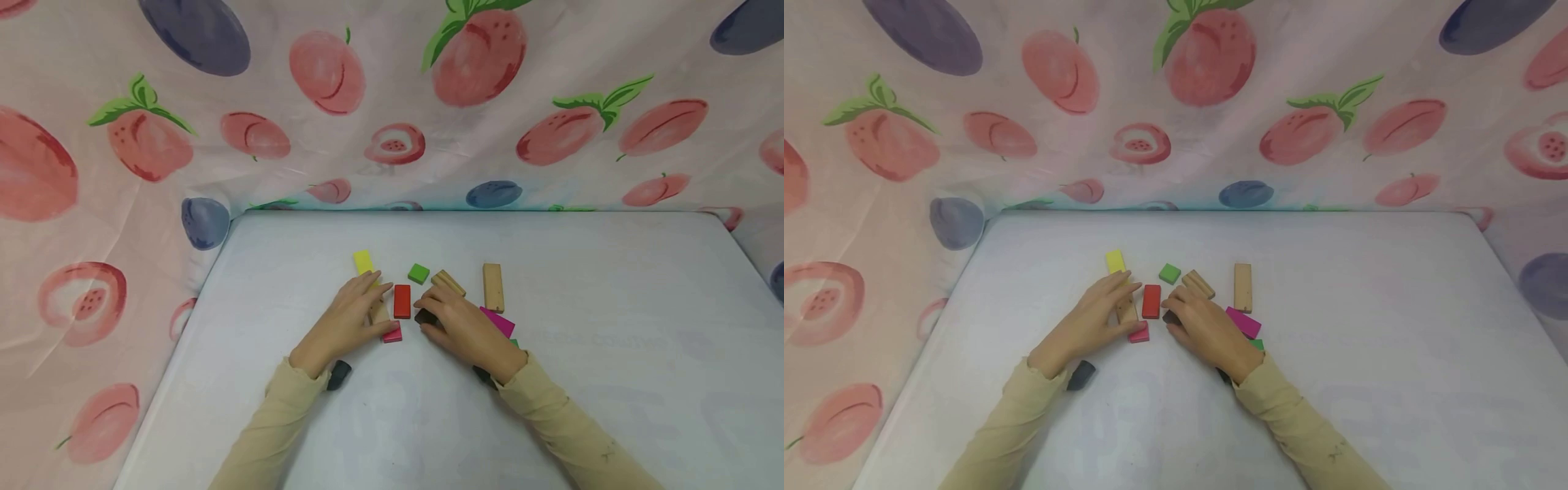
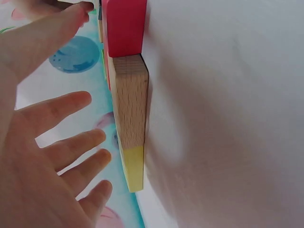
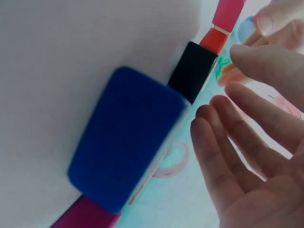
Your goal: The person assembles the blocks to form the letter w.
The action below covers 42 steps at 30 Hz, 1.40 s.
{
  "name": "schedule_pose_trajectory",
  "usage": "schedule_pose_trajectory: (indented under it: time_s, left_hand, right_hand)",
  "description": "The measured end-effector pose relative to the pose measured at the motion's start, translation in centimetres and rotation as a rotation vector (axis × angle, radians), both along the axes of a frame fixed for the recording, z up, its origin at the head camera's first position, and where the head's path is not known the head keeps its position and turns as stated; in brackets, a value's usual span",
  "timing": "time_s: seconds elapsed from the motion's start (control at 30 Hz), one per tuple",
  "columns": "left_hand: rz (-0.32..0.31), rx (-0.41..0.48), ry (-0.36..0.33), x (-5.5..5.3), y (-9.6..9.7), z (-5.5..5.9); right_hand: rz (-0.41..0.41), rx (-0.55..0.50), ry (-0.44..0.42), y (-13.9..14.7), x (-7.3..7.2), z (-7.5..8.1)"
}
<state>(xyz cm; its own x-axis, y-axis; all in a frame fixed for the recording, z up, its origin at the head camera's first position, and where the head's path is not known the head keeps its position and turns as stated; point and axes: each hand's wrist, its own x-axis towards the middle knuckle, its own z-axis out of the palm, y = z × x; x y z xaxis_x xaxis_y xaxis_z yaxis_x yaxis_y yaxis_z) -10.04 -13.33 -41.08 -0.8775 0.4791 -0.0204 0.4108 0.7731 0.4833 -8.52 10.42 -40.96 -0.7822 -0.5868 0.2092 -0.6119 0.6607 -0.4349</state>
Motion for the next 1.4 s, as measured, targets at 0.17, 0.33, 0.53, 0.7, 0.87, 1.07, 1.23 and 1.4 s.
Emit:
schedule_pose_trajectory:
  time_s: [0.17,0.33,0.53,0.7,0.87,1.07,1.23,1.4]
  left_hand:
    - [0.003,-0.027,0.019,0.4,-0.1,0.0]
    - [0.013,-0.044,0.032,0.7,-0.6,-0.4]
    - [0.004,-0.073,0.056,1.1,-1.3,-0.9]
    - [-0.011,-0.081,0.065,1.1,-1.2,-0.9]
    - [-0.005,-0.086,0.041,1.2,-1.1,-0.7]
    - [0.002,-0.075,0.025,1.3,-1.0,-0.4]
    - [0.007,-0.086,0.020,1.3,-1.0,-0.4]
    - [0.011,-0.096,0.033,1.2,-1.0,-0.6]
  right_hand:
    - [-0.012,0.020,-0.003,-0.3,-0.4,0.1]
    - [-0.031,0.037,-0.022,-0.8,-0.9,0.0]
    - [-0.039,0.053,-0.007,-1.7,-1.6,-0.3]
    - [-0.046,0.054,0.006,-1.8,-2.0,-0.4]
    - [-0.062,0.066,-0.009,-1.6,-2.5,-0.4]
    - [-0.052,0.080,-0.037,-1.7,-2.7,-0.6]
    - [-0.050,0.098,-0.055,-2.0,-2.7,-0.7]
    - [-0.053,0.090,-0.057,-2.0,-2.6,-0.7]
